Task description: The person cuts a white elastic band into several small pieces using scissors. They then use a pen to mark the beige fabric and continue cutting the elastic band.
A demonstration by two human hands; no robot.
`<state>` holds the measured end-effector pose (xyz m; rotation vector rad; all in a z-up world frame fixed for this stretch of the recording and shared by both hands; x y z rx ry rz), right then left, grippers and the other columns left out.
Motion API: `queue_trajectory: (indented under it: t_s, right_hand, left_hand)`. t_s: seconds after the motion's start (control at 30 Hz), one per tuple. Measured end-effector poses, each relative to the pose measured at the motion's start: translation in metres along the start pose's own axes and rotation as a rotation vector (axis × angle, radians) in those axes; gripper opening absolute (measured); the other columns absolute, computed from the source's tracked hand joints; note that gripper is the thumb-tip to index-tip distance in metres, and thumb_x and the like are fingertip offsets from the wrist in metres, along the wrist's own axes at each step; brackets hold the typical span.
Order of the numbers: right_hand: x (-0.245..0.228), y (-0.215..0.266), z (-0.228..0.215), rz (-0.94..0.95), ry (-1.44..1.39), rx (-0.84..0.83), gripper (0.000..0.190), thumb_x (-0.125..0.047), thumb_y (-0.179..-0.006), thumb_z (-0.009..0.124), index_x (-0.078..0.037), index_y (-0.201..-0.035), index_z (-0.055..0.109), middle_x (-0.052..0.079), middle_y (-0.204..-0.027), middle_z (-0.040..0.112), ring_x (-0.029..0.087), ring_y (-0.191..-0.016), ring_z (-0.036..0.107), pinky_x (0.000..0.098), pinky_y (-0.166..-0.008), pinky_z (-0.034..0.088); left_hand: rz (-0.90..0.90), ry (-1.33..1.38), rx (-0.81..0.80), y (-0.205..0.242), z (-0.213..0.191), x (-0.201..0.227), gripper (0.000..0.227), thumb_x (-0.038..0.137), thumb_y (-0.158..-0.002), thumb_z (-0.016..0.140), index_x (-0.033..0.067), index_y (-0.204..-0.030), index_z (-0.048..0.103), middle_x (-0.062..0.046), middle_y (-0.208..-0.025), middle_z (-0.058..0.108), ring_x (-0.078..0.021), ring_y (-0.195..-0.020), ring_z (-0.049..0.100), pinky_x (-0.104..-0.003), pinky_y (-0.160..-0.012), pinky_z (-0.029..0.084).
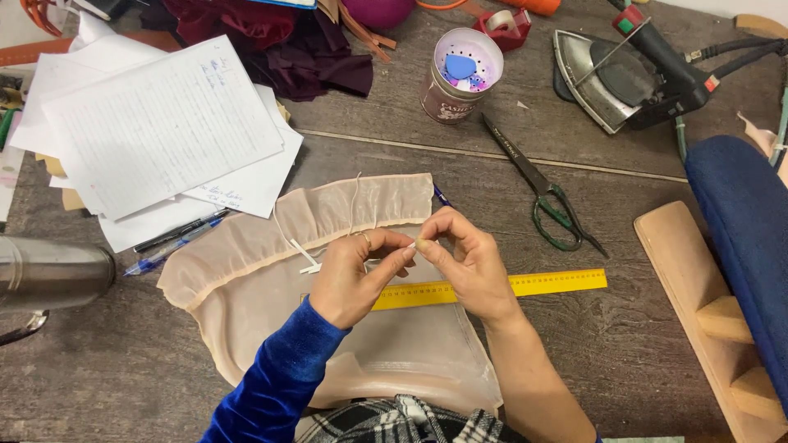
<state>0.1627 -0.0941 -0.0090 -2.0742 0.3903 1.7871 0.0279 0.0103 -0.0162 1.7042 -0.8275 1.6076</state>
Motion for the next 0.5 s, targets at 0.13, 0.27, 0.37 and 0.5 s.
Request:
queue_trajectory:
  t_s: [0.13, 0.27, 0.37, 0.5]
  right_hand:
    - [0.001, 0.0, 0.002, -0.006, -0.002, 0.04, 0.004, -0.004, -0.088, 0.065, -0.001, -0.088, 0.063, 0.008, -0.08, 0.057, 0.015, -0.083, 0.053, 0.0305, -0.078, 0.046]
    - [0.002, 0.002, 0.004, 0.007, -0.01, 0.094, 0.004, -0.004, -0.089, 0.065, -0.001, -0.088, 0.063, 0.007, -0.08, 0.057, 0.014, -0.082, 0.053, 0.0297, -0.078, 0.046]
    - [0.001, 0.002, 0.007, 0.018, -0.032, 0.13, 0.004, -0.004, -0.09, 0.063, 0.0, -0.089, 0.062, 0.007, -0.079, 0.057, 0.014, -0.082, 0.054, 0.03, -0.078, 0.047]
    - [0.002, 0.005, 0.014, 0.068, -0.084, 0.192, 0.004, -0.005, -0.09, 0.062, -0.001, -0.09, 0.061, 0.006, -0.08, 0.055, 0.013, -0.081, 0.051, 0.0282, -0.076, 0.045]
  left_hand:
    - [0.091, -0.106, 0.03, 0.002, 0.002, 0.005, 0.012, 0.01, -0.086, 0.068, 0.0011, -0.093, 0.073, -0.014, -0.073, 0.073, -0.0282, -0.069, 0.074, -0.032, -0.066, 0.058]
    - [0.244, -0.305, 0.084, 0.005, 0.008, 0.002, 0.011, 0.008, -0.089, 0.064, 0.002, -0.094, 0.072, -0.013, -0.073, 0.069, -0.0295, -0.068, 0.07, -0.033, -0.063, 0.056]
    - [0.354, -0.511, 0.14, 0.007, 0.015, 0.001, 0.011, 0.008, -0.091, 0.063, 0.0019, -0.097, 0.069, -0.011, -0.074, 0.063, -0.0288, -0.069, 0.067, -0.034, -0.062, 0.055]
    - [0.428, -0.815, 0.231, 0.011, 0.022, -0.001, 0.014, 0.013, -0.093, 0.06, 0.0079, -0.105, 0.064, -0.006, -0.072, 0.053, -0.0268, -0.064, 0.063, -0.035, -0.056, 0.053]
Point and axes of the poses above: each hand's wrist, its own y-axis away from the middle knuckle, its own z-axis out of the palm, x = y × z, the point moved 1 cm from there along -y, towards the middle knuckle
